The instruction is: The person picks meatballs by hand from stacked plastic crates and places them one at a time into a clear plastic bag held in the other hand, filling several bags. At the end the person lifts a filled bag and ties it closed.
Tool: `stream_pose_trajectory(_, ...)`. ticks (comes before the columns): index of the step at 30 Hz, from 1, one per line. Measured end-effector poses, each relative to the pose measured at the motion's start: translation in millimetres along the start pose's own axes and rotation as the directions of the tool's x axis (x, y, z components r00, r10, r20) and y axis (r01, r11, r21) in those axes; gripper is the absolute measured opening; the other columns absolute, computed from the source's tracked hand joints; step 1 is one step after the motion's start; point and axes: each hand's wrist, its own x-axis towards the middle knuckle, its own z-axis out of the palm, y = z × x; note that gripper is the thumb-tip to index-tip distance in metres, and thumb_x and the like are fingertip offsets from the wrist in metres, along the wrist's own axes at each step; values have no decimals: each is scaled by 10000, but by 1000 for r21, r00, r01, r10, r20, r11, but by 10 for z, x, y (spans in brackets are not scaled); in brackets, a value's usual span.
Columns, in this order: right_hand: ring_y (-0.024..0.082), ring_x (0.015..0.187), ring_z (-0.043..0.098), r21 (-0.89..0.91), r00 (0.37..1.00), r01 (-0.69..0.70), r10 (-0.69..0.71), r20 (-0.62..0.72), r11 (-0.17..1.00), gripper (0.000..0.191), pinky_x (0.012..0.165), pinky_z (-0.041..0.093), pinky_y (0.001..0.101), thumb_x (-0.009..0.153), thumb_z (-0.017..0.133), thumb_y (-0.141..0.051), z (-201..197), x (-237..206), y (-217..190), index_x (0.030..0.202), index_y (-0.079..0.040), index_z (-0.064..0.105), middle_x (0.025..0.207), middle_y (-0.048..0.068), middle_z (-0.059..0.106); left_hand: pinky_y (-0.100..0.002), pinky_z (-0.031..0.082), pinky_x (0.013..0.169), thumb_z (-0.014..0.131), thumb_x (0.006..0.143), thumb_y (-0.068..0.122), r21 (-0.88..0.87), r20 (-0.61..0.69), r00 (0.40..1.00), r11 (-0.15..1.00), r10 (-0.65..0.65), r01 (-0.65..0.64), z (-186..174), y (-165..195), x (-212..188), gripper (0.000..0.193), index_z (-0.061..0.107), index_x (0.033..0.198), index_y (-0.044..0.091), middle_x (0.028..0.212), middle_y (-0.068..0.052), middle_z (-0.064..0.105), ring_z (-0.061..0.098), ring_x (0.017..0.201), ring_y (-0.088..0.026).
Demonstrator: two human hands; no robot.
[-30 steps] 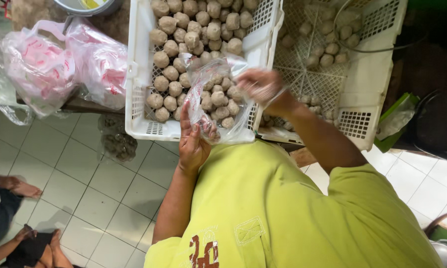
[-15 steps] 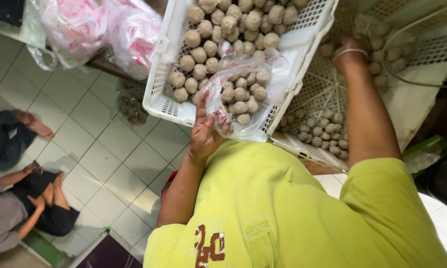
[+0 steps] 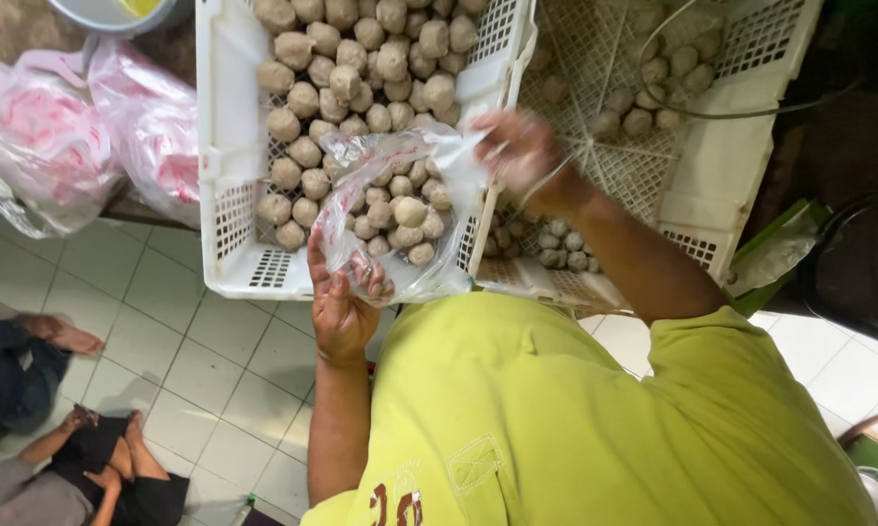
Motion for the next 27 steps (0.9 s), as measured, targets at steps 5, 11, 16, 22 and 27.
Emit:
stream_pose_trajectory(5,185,913,682,-847,931,-273,-96,-352,455,130,799,603,339,1081,666,-85,-1300,208,818,1209,-56,663,1073,107,716,-383,445,773,545,1100,206,-3,12,1000,1000,3,-3,-39,3,18,635,228,1633,345,1027,-44,472,500,893,-218)
stream_pose_trajectory(11,134,863,633,-877,861,-477,225,-455,51,170,728,577,273,1071,633,-93,-1635,223,1184,1237,-56,621,1097,84,680,-393,459,788,542,1096,207,0,8,1000,1000,1,-1,-37,-4,36,652,214,1643,345,1016,-44,473,499,893,-212)
stream_pose_trajectory(16,91,822,593,-439,938,-234,83,-336,868,203,668,556,218,1062,605,-99,-1197,304,687,1260,-55,587,1116,66,651,-384,459,783,539,1103,202,1,21,1000,1000,5,-5,0,13,40,655,205,1650,332,1012,-49,481,503,900,-215)
stream_pose_trajectory(22,290,1082,627,173,923,259,-296,245,950,402,954,541,425,972,681,-56,72,-117,-261,1332,54,541,1286,241,603,-381,455,788,524,1109,194,10,-14,1000,1000,1,-1,-11,-6,36,661,191,1665,325,994,-62,482,502,910,-215)
stream_pose_trajectory(27,209,856,699,-361,966,258,-245,82,896,111,748,626,330,1030,636,-47,-157,246,14,1130,-6,662,1076,169,686,-389,460,806,517,1111,182,1,8,1000,1000,0,0,-13,-1,23,660,186,1664,326,1000,-61,479,501,904,-216)
